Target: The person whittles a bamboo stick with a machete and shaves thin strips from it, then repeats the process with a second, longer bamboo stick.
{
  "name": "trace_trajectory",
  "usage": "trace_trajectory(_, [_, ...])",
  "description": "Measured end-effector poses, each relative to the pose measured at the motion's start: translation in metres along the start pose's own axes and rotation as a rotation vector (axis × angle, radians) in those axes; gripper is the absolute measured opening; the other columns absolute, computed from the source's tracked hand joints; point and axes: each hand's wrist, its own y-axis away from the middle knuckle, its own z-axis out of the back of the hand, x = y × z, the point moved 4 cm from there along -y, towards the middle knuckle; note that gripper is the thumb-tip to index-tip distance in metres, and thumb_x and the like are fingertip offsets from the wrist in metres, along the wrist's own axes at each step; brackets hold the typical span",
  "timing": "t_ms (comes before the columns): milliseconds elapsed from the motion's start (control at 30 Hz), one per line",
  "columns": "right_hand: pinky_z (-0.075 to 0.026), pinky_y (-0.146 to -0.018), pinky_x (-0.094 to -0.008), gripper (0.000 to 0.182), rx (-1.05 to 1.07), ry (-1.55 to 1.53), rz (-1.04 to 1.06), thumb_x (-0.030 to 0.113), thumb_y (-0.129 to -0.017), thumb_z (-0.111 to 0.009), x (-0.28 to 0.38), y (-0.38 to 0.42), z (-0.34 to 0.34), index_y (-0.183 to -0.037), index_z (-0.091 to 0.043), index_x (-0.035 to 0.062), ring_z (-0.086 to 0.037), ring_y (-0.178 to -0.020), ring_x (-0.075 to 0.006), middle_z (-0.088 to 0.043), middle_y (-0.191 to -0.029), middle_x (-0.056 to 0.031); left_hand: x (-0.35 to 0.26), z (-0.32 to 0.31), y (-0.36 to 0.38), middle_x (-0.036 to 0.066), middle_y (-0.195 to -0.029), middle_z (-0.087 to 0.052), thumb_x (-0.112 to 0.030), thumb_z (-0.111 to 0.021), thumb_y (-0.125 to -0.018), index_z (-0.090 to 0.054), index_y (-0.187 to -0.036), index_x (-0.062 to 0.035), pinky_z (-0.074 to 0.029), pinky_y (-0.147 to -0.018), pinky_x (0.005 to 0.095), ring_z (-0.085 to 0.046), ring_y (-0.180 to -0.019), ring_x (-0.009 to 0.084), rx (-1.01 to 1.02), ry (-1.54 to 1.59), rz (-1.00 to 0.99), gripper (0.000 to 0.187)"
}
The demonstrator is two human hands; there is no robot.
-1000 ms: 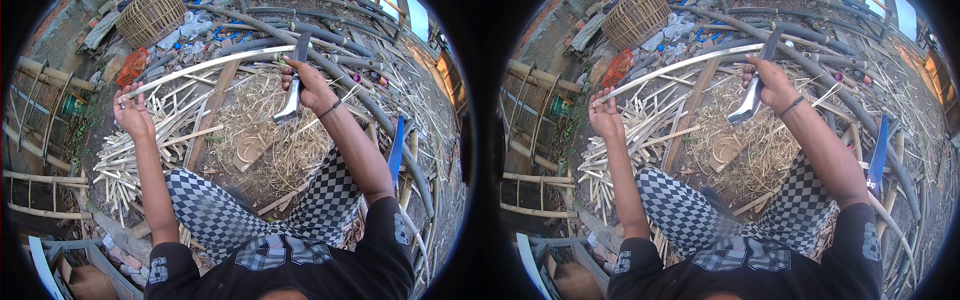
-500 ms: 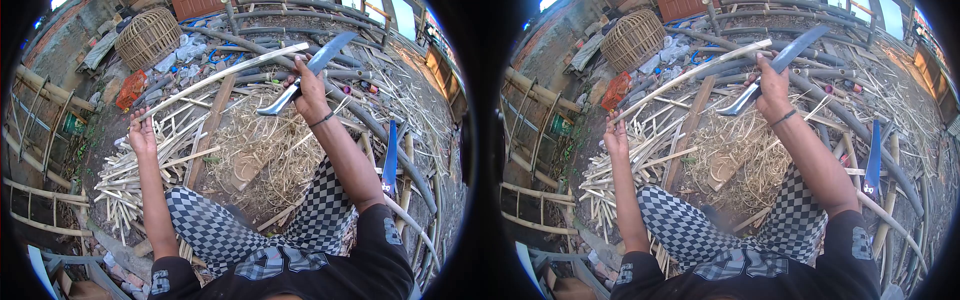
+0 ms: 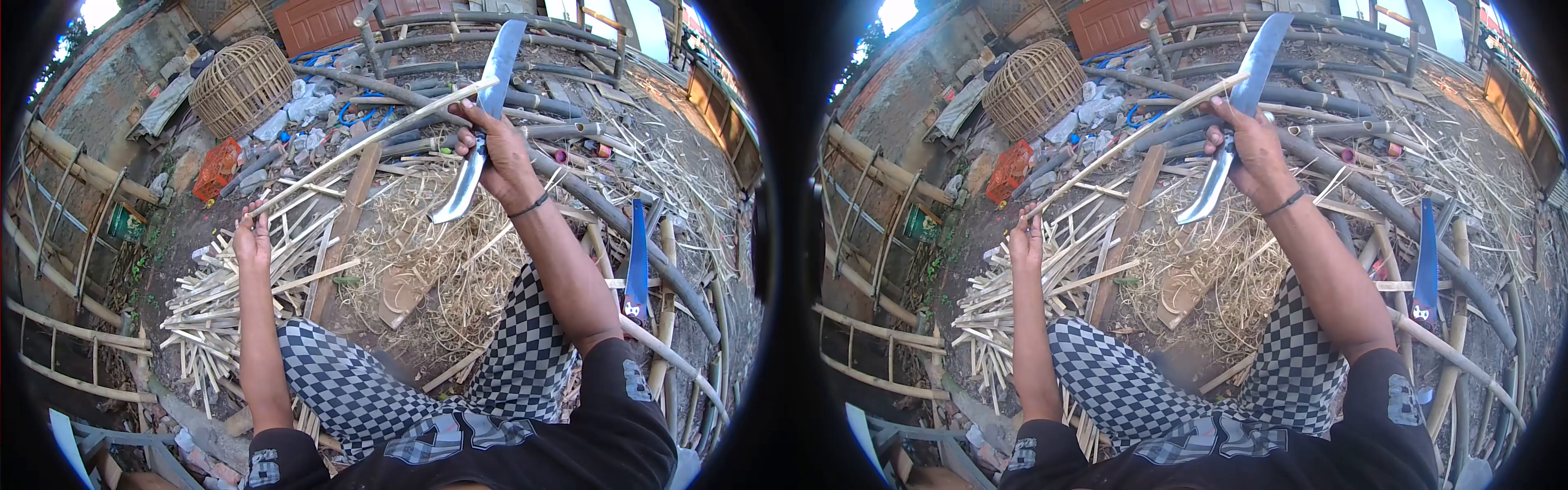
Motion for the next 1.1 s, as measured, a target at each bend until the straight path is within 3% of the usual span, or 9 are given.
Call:
trace_trajectory(67, [-0.046,-0.052,-0.0262,0.038,-0.04,0.024,0.016,0.015,-0.098,-0.068,0.001,0.007,-0.007,-0.13,-0.053,0.0013,-0.049,-0.06,-0.0093,-0.064,-0.109,-0.0133,0.002,-0.006,0.004,0.025,-0.124,-0.056,0.004,-0.042,-0.104,-0.04,-0.124,0.012,-0.05,-0.112,0.0505,-0.058,-0.124,0.0389,-0.004,-0.08,-0.013,0.022])
trace_trajectory(233, [-0.046,-0.05,-0.0265,0.021,0.016,0.053,0.039,0.018,-0.098,-0.069,0.008,0.011,-0.016,-0.105,-0.059,0.0013,-0.049,-0.06,-0.0091,-0.063,-0.099,-0.0088,0.003,-0.007,0.007,0.025,-0.122,-0.057,-0.004,-0.049,-0.104,-0.049,-0.116,0.0127,-0.052,-0.111,0.0477,-0.061,-0.119,0.0364,0.046,-0.113,0.025,0.02])
trace_trajectory(600, [-0.05,-0.048,-0.0304,0.026,-0.049,0.066,0.083,0.021,-0.092,-0.076,0.012,0.008,-0.009,-0.096,-0.058,0.0017,-0.054,-0.058,-0.012,-0.059,-0.083,-0.0055,0.028,-0.003,0.011,0.022,-0.118,-0.056,-0.002,-0.056,-0.101,-0.05,-0.119,0.014,-0.054,-0.109,0.0483,-0.06,-0.117,0.0355,0.111,-0.226,0.209,0.025])
trace_trajectory(667, [-0.05,-0.048,-0.0308,0.026,-0.059,0.061,0.094,0.021,-0.092,-0.075,0.014,0.008,-0.01,-0.096,-0.057,0.0015,-0.054,-0.058,-0.0126,-0.058,-0.082,-0.0054,0.032,-0.01,0.024,0.023,-0.117,-0.058,-0.002,-0.049,-0.104,-0.052,-0.119,0.01,-0.054,-0.106,0.0541,-0.062,-0.114,0.0341,0.117,-0.373,0.332,0.019])
trace_trajectory(733, [-0.051,-0.048,-0.0316,0.027,-0.083,0.039,0.105,0.019,-0.092,-0.075,0.012,0.006,-0.007,-0.096,-0.056,0.0004,-0.055,-0.058,-0.0136,-0.056,-0.082,-0.0056,0.035,-0.01,0.027,0.021,-0.127,-0.054,-0.017,-0.06,-0.101,-0.048,-0.133,0.0056,-0.053,-0.103,0.0535,-0.057,-0.12,0.0374,0.224,-0.459,0.377,0.041])
trace_trajectory(800, [-0.051,-0.048,-0.032,0.027,-0.065,0.036,0.115,0.018,-0.092,-0.074,0.01,0.005,-0.005,-0.096,-0.054,-0.0004,-0.055,-0.058,-0.0141,-0.055,-0.082,-0.006,0.037,-0.002,0.03,0.019,-0.131,-0.054,-0.033,-0.063,-0.1,-0.049,-0.137,-0.0011,-0.049,-0.098,0.0514,-0.058,-0.118,0.0373,0.153,-1.22,0.399,0.051])
trace_trajectory(833, [-0.051,-0.048,-0.0321,0.026,-0.079,0.064,0.104,0.018,-0.092,-0.073,0.009,0.005,-0.004,-0.096,-0.054,-0.0003,-0.055,-0.058,-0.0143,-0.055,-0.081,-0.0062,0.038,0.001,0.025,0.018,-0.133,-0.058,-0.044,-0.065,-0.097,-0.049,-0.142,-0.0031,-0.045,-0.099,0.0456,-0.058,-0.12,0.0334,0.225,-1.413,0.293,0.063])
trace_trajectory(933, [-0.051,-0.046,-0.031,0.023,-0.09,0.12,0.11,0.016,-0.092,-0.073,0.005,0.006,-0.007,-0.094,-0.055,0.0005,-0.056,-0.055,-0.0147,-0.055,-0.077,-0.0059,0.039,-0.019,0.03,0.018,-0.131,-0.063,-0.042,-0.066,-0.097,-0.05,-0.144,-0.0021,-0.043,-0.103,0.0411,-0.059,-0.121,0.0274,0.333,-1.551,0.06,0.064])
trace_trajectory(1100, [-0.05,-0.042,-0.029,0.02,-0.061,0.422,0.09,0.014,-0.092,-0.073,-0.009,0.015,-0.022,-0.091,-0.057,0.0026,-0.057,-0.05,-0.0123,-0.057,-0.068,-0.0036,0.056,-0.09,0.081,0.014,-0.126,-0.068,-0.031,-0.066,-0.099,-0.056,-0.141,-0.0023,-0.046,-0.103,0.0352,-0.061,-0.119,0.0197,0.591,-1.371,-0.01,0.052])
